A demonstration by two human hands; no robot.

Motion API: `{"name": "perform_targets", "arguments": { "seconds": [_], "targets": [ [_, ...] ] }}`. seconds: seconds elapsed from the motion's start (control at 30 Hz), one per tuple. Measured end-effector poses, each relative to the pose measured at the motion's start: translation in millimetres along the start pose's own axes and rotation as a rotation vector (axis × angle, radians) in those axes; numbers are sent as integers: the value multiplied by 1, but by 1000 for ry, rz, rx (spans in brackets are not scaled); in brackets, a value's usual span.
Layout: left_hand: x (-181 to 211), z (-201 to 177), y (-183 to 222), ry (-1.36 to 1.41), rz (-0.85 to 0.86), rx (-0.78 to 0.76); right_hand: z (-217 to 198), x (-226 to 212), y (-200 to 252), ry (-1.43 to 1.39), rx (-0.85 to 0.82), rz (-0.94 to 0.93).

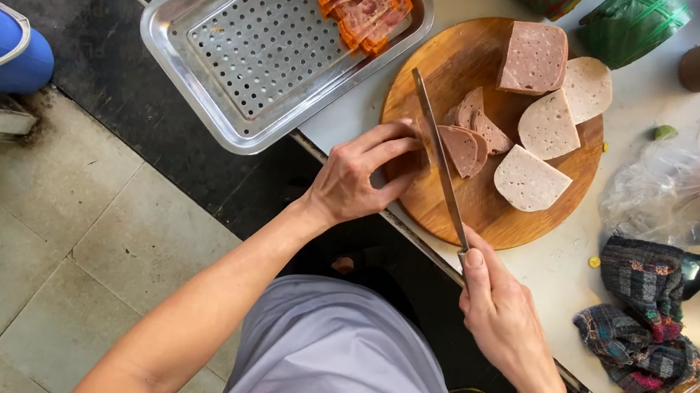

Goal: Slice various processed meats on a wooden cutting board and arrange them onto a metal tray.

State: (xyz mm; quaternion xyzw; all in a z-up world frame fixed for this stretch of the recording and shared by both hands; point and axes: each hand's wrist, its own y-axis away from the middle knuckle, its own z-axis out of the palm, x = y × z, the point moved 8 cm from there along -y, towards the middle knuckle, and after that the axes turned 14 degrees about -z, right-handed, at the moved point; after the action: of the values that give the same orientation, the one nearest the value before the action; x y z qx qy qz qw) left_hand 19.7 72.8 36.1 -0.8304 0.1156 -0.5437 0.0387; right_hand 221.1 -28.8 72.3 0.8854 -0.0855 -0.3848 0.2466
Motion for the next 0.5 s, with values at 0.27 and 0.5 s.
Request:
{"name": "perform_targets", "arguments": {
  "seconds": [0.27,0.5],
  "targets": [
    [0,1,1,13,-35,-28,4,-4,6,28,-64,31],
    [0,0,1,2,-16,-28,6,-1,5,34,-59,22]
  ]
}}
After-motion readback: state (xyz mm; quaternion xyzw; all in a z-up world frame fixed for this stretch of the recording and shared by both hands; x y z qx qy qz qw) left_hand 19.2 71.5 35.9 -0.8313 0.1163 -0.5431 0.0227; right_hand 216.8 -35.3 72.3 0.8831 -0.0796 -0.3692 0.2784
